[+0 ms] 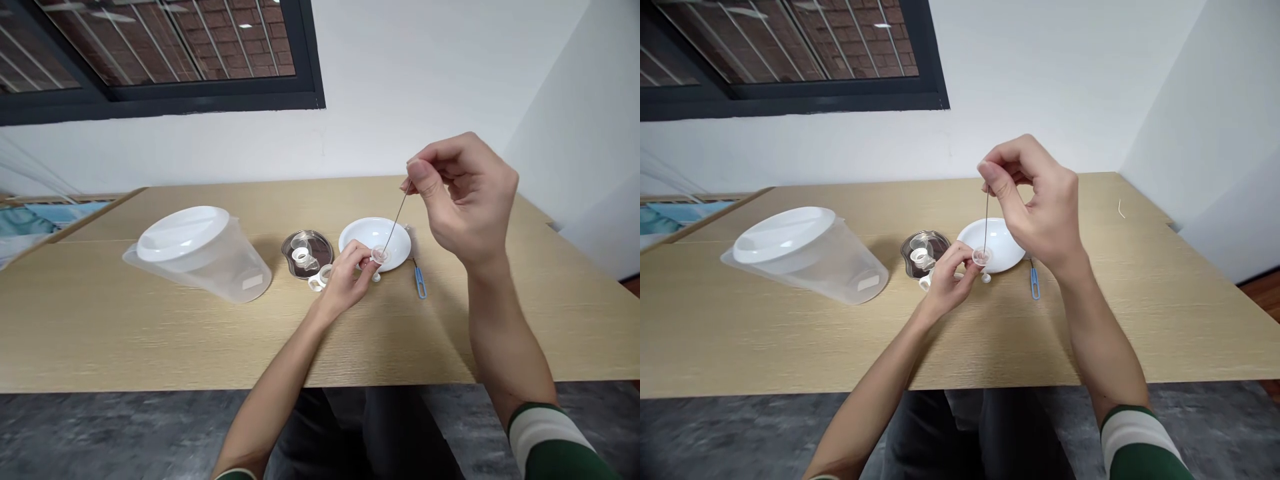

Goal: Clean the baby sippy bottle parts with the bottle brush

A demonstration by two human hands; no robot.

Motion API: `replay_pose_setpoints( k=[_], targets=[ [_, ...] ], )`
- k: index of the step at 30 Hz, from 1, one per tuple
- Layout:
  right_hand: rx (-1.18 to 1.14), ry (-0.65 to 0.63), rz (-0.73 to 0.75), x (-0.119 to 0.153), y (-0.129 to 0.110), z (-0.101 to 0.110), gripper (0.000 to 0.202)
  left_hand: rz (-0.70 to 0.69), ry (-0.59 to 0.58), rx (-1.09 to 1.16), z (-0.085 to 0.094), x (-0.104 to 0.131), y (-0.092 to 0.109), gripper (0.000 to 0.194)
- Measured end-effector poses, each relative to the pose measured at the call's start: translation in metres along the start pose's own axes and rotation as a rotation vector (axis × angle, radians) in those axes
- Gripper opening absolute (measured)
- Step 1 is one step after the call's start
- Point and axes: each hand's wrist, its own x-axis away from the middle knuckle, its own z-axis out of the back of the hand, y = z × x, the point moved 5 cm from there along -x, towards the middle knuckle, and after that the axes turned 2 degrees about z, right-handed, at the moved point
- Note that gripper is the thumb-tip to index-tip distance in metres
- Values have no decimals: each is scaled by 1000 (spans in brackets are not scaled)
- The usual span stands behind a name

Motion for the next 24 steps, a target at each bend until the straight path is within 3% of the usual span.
replay_pose_setpoints(
  k=[14,24],
  targets=[
    [-19,-284,-142,14,25,-34,28,77,50,-8,2,1,-8,5],
    [-14,-336,-216,16,30,-39,30,140,107,-3,4,2,-8,8]
  ],
)
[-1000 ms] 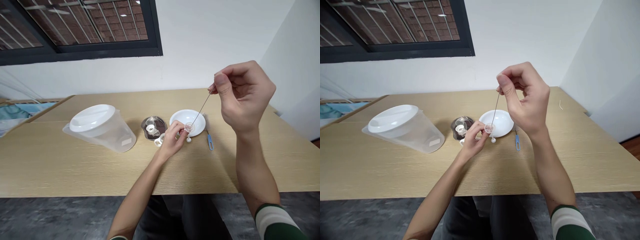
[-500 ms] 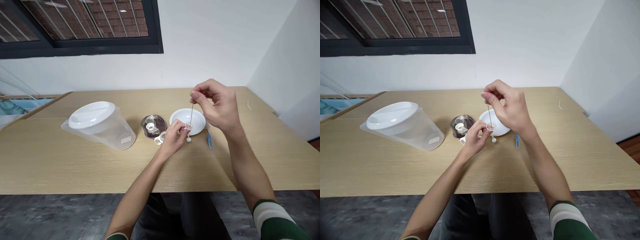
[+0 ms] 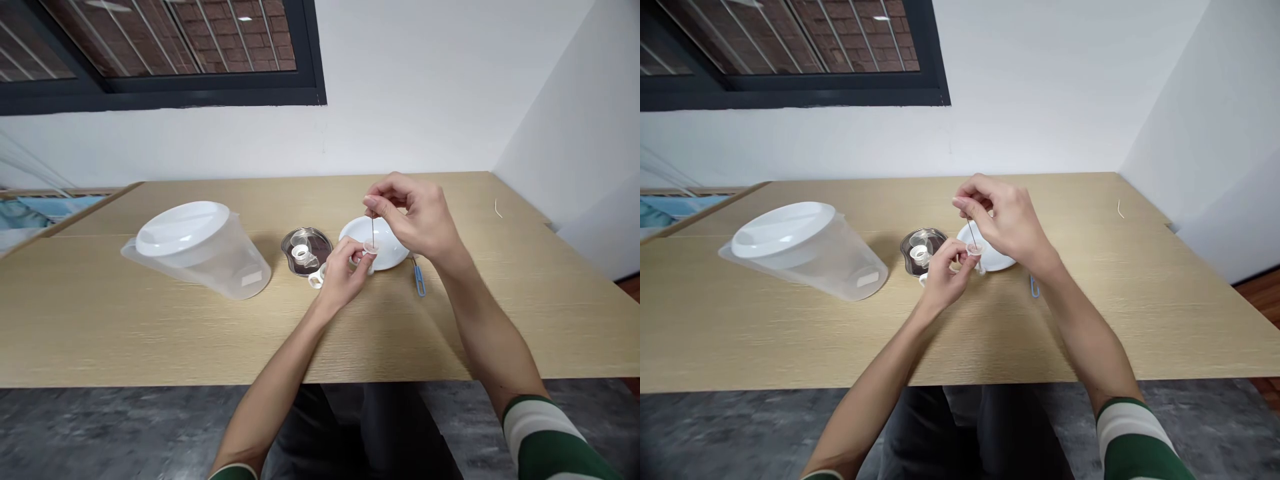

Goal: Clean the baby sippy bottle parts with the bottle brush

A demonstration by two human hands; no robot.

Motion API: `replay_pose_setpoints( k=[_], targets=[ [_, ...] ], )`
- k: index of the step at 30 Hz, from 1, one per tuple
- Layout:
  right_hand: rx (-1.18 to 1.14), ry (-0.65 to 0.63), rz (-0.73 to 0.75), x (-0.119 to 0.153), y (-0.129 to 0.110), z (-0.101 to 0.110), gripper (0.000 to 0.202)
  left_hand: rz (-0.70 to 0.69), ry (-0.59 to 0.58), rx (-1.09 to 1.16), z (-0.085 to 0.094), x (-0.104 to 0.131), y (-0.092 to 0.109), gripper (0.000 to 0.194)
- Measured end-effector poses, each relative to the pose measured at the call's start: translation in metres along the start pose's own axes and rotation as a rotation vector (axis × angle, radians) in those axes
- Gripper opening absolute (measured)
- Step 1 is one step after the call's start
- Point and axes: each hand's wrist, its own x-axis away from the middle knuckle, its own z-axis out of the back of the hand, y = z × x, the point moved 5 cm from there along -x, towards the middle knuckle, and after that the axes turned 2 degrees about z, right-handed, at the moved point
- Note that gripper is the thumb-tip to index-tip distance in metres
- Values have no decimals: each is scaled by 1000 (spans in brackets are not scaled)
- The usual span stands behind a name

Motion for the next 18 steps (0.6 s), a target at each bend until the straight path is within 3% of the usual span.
replay_pose_setpoints(
  k=[11,18],
  targets=[
    [29,-39,-94,-1,11,-3,25,97,53,-55,5,-1,-1,13],
    [82,-142,-156,0,11,-5,16,116,65,-32,5,-1,-2,13]
  ],
)
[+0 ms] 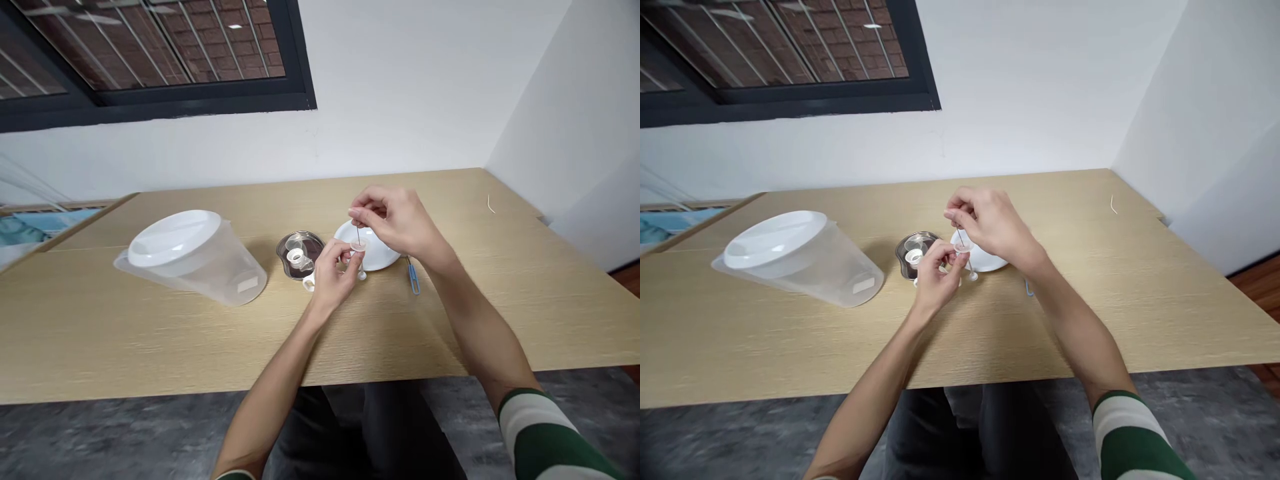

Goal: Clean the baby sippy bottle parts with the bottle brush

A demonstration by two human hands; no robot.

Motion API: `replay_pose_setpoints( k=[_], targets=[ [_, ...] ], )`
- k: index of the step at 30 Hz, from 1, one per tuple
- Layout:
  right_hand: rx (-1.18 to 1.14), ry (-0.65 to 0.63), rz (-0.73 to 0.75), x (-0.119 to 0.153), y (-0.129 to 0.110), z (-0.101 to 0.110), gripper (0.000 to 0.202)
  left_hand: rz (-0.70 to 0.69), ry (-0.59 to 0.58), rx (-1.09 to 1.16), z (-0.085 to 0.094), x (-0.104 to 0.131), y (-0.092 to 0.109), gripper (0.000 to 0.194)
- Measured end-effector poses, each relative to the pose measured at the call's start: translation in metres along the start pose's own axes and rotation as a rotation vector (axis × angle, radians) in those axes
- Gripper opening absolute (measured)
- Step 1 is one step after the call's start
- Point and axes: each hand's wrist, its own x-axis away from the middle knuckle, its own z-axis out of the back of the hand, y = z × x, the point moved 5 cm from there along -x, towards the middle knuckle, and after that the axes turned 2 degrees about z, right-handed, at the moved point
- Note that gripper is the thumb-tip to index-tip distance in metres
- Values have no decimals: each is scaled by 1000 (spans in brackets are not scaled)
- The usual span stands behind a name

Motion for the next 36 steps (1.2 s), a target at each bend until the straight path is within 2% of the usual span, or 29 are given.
replay_pose_setpoints(
  k=[6,9,16,23,30,36],
  targets=[
    [149,-124,-20,2,0,-9,11,29,64,53,5,-1,2,16],
    [176,-139,3,3,-3,-10,13,36,71,59,7,-1,3,18],
    [144,-32,29,2,-6,-6,13,19,63,62,8,0,7,17],
    [87,55,91,2,-11,-1,15,22,-27,50,-2,3,9,16],
    [36,146,96,2,-10,11,14,11,-92,22,-10,6,7,13],
    [-23,207,102,4,-10,23,16,-22,-88,44,-11,7,9,12]
  ],
)
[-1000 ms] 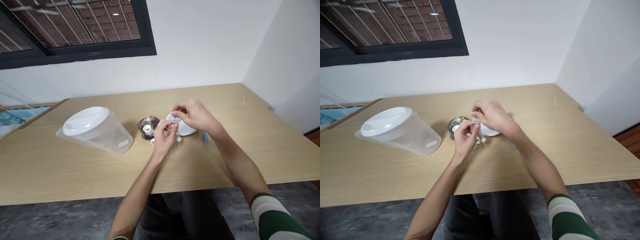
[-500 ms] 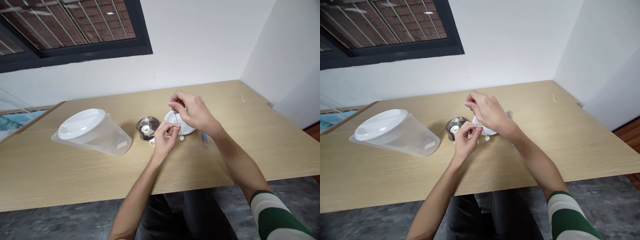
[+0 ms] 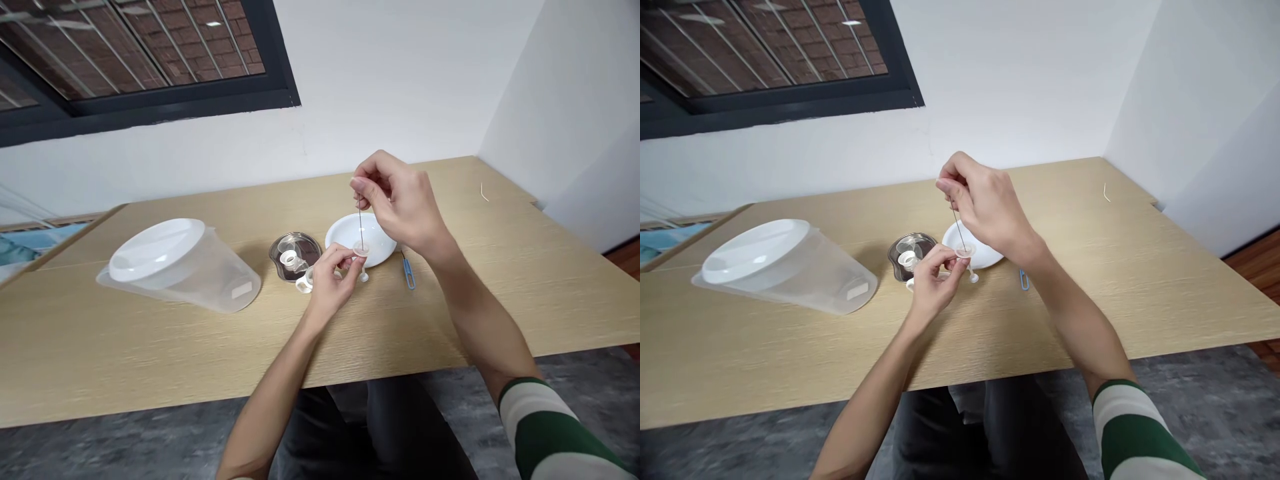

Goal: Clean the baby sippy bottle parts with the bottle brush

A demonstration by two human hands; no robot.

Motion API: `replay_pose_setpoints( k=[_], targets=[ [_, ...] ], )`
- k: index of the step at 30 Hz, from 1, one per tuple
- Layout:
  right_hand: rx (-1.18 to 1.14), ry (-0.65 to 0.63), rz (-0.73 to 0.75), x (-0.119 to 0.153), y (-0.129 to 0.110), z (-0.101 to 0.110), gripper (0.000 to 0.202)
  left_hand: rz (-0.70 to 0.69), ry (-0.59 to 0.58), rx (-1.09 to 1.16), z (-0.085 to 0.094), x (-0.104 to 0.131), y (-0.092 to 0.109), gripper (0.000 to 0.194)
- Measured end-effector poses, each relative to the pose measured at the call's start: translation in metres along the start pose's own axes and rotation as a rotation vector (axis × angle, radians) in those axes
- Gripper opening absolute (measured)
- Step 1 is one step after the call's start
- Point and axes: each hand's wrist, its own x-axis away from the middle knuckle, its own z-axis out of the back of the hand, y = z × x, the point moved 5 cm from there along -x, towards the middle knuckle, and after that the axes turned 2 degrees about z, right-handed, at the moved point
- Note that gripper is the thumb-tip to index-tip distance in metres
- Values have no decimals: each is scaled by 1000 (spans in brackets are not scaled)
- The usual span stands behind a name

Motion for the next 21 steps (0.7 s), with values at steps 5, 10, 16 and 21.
replay_pose_setpoints(
  k=[5,10,16,21],
  targets=[
    [-74,38,9,1,2,6,26,-30,-7,-2,2,-1,4,10],
    [-68,119,1,0,0,18,35,-64,-25,-67,0,1,2,9],
    [-82,288,69,-1,-17,44,27,-137,-31,-139,-3,2,2,4],
    [-127,290,101,-1,-19,47,21,-122,6,-133,-2,2,2,5]
  ],
)
